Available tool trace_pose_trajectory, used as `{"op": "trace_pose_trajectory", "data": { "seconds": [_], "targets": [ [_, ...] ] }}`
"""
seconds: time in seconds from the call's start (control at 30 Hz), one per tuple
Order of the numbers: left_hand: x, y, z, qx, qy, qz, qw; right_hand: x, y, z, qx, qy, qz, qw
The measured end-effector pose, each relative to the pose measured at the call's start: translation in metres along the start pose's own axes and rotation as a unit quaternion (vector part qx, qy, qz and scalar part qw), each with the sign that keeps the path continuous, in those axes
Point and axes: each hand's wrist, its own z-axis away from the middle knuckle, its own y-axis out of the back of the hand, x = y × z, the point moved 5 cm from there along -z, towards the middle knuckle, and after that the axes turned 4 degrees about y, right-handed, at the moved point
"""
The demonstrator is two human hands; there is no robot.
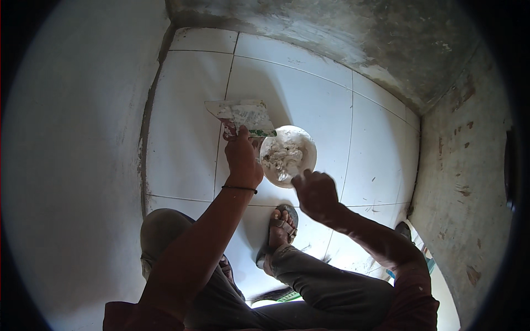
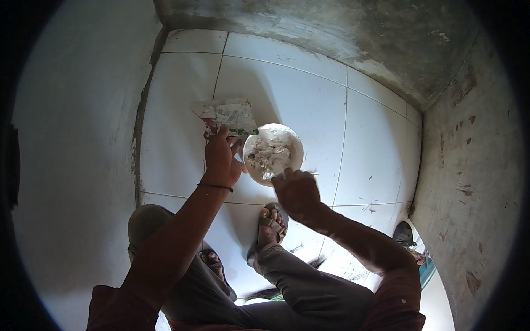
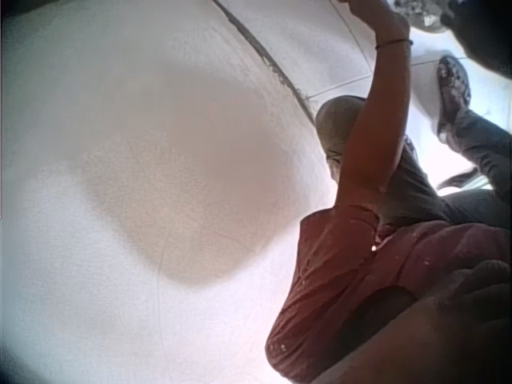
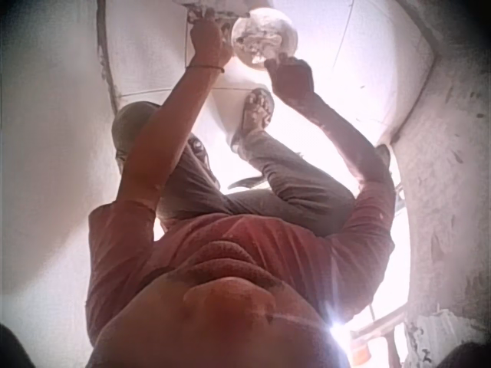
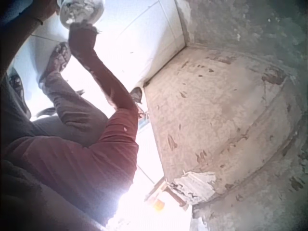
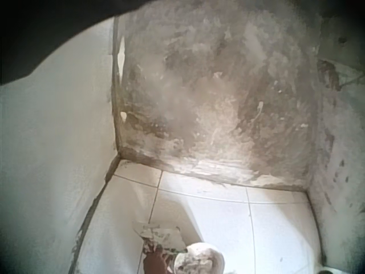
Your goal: The person applies and smooths wall putty on an interior wall using a putty knife.
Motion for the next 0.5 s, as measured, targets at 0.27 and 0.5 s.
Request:
{"op": "trace_pose_trajectory", "data": {
  "seconds": [0.27,0.5],
  "targets": [
    [-0.003,0.001,-0.008,-0.007,-0.001,0.002,1.000,0.073,0.002,-0.027,0.009,-0.060,-0.186,0.981],
    [0.001,0.004,-0.009,0.006,-0.001,-0.018,1.000,0.071,0.022,-0.018,-0.047,-0.180,-0.131,0.974]
  ]
}}
